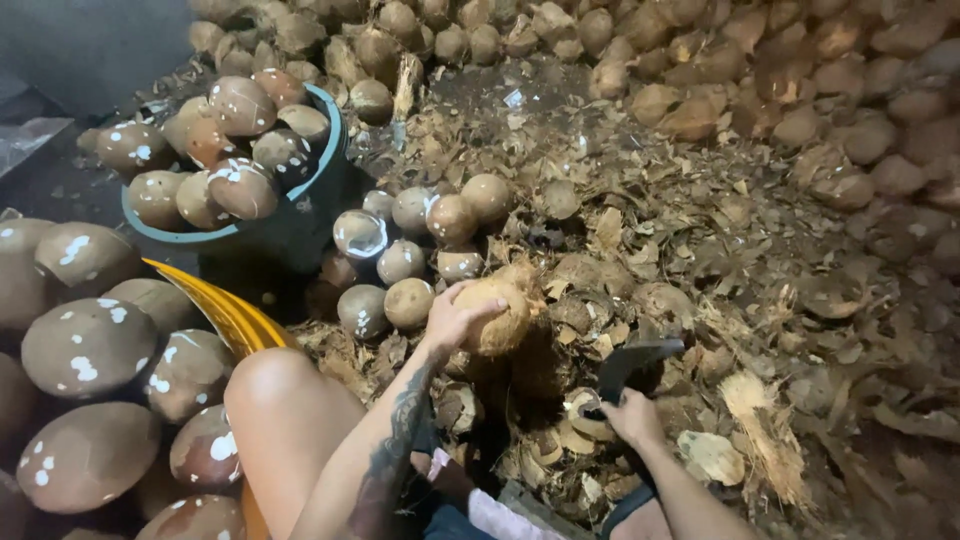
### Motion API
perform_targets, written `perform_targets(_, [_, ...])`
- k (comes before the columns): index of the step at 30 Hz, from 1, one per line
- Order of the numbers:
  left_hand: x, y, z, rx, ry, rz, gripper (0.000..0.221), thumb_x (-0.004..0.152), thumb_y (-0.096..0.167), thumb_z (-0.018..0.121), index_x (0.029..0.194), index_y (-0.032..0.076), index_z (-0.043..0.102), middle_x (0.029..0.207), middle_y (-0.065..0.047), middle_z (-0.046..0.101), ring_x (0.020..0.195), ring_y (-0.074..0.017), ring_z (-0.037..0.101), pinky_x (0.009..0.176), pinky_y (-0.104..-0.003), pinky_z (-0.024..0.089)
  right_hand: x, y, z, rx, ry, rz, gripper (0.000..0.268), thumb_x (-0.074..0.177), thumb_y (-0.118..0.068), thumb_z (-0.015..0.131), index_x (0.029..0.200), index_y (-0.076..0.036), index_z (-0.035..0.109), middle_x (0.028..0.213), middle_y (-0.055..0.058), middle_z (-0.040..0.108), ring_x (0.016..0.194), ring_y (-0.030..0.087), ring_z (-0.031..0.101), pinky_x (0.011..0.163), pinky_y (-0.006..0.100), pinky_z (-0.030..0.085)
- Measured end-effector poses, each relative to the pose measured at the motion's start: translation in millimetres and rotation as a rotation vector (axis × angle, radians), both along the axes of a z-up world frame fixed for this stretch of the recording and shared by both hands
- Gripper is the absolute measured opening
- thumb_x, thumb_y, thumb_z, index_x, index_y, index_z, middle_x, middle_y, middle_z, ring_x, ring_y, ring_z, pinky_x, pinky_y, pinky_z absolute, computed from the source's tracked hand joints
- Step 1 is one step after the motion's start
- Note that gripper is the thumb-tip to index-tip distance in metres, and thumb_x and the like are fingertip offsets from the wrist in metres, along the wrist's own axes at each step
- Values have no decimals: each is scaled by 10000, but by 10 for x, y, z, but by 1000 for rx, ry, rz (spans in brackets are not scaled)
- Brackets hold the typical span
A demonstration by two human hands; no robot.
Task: The person sits on the floor surrounded by coconuts and uses a machete to peel the husks off. They rotate the coconut to remove the fibrous outer layer and place the cleaned coconuts into a nearby bucket.
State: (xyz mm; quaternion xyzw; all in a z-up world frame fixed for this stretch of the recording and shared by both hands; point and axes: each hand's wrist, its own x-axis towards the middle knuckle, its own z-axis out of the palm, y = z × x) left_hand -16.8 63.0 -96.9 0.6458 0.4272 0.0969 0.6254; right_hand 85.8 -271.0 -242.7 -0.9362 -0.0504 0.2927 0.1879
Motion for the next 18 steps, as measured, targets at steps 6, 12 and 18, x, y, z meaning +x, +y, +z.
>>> perform_targets(6, [77, 64, -21, -20, 44, -51, 871, 537, 606, 985, 1311, 288, 744, 1265, -183, 722, 1219, -318, 695, 1063, -394, 525, 659, -411, -983, 60, 3, -64, 514, 745, -446, 898, 1190, -231, 758, 960, -17, 876, 1066, 189, 799, 966, 370, 585])
perform_targets(12, [-7, -123, 273, -44, 56, -52, 1003, 497, 546, 1019, 1384, 217, 685, 1349, -219, 689, 1310, -350, 653, 1135, -417, 481, 202, -207, -649, 193, 7, -176, 542, 597, -223, 1048, 864, 24, 645, 809, 140, 729, 948, 312, 716, 894, 411, 546])
perform_targets(18, [-52, -113, 136, 36, 190, -81, 1013, 502, 647, 1021, 1357, 232, 671, 1333, -169, 712, 1312, -324, 651, 1139, -414, 502, 327, 65, -306, -102, -40, -106, 401, 719, -427, 912, 987, -139, 838, 1024, 97, 860, 1135, 324, 778, 944, 467, 599])
